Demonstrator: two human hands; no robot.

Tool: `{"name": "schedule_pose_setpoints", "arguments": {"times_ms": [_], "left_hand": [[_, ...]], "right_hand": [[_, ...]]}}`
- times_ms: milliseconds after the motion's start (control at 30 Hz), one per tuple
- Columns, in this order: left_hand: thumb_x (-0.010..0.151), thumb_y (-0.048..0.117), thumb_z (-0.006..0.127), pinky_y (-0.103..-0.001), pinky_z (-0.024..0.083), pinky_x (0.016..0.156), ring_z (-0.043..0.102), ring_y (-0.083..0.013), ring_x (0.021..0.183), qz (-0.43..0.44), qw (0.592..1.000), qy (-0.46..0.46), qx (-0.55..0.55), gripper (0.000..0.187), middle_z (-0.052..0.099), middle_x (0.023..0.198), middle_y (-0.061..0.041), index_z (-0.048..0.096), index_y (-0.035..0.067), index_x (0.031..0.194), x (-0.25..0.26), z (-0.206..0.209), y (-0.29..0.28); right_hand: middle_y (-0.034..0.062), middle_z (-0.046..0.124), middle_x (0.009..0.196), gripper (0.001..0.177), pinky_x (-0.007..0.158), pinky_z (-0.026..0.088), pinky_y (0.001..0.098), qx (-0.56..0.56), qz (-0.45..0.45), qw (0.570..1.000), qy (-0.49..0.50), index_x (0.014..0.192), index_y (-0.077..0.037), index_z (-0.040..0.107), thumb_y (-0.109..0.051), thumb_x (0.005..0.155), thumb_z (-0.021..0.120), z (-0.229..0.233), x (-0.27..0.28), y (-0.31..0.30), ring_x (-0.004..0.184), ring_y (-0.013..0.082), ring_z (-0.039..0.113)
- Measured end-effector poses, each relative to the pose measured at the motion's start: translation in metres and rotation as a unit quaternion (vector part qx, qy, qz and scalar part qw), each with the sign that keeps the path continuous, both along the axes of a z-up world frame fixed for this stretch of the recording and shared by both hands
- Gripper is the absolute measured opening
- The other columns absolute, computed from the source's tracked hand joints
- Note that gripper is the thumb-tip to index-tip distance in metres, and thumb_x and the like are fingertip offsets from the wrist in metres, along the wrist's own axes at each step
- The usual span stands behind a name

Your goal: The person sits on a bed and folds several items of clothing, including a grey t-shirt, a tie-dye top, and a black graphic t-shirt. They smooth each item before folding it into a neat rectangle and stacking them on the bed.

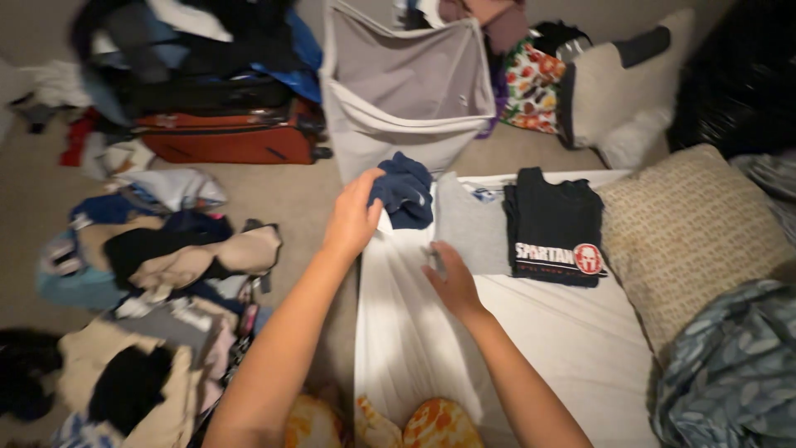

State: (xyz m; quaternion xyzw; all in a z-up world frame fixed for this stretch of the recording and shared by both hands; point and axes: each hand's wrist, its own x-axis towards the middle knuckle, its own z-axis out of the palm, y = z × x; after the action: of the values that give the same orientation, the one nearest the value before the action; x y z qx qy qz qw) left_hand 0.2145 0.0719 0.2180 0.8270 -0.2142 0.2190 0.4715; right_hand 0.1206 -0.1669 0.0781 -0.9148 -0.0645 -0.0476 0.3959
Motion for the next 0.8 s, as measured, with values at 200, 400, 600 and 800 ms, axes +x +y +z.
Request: {"name": "schedule_pose_setpoints", "arguments": {"times_ms": [200,400,600,800], "left_hand": [[0.087,0.0,0.06,-0.034,0.053,0.072,0.068,-0.0234,0.077,0.043,0.977,0.152,-0.146,0.027,0.072,0.088,-0.015,0.069,0.003,0.112,-0.061,0.067,0.026],[0.087,-0.003,0.055,-0.028,0.055,0.08,0.07,-0.0124,0.089,0.001,0.982,0.063,-0.178,0.028,0.074,0.094,-0.008,0.067,0.003,0.111,-0.103,0.106,0.056],[0.081,-0.007,0.061,-0.034,0.055,0.081,0.072,-0.0252,0.089,0.046,0.997,-0.002,-0.061,0.03,0.073,0.096,-0.014,0.072,0.003,0.108,-0.132,0.133,0.121],[0.083,-0.006,0.064,-0.038,0.054,0.082,0.07,-0.035,0.092,0.084,0.996,-0.022,-0.007,0.023,0.07,0.096,-0.017,0.07,0.002,0.103,-0.159,0.147,0.143]], "right_hand": [[0.0205,0.052,0.148,0.069,0.114,0.036,0.0393,0.156,0.141,0.977,0.026,0.145,0.0,0.048,-0.024,0.088,0.079,0.056,-0.017,0.089,0.139,0.0311,0.047],[0.0148,0.071,0.123,0.058,0.1,0.052,0.0356,0.287,0.062,0.955,0.045,0.132,0.005,0.057,-0.017,0.084,0.082,0.091,-0.034,0.139,0.111,0.0235,0.067],[0.0065,0.075,0.11,0.041,0.09,0.056,0.0322,0.444,0.107,0.857,0.24,0.126,0.001,0.065,-0.02,0.092,0.072,0.116,-0.049,0.107,0.095,0.0146,0.07],[0.0014,0.073,0.097,0.028,0.079,0.054,0.0251,0.512,0.148,0.816,0.224,0.106,-0.004,0.067,-0.03,0.098,0.065,0.135,-0.04,0.083,0.084,0.0096,0.066]]}}
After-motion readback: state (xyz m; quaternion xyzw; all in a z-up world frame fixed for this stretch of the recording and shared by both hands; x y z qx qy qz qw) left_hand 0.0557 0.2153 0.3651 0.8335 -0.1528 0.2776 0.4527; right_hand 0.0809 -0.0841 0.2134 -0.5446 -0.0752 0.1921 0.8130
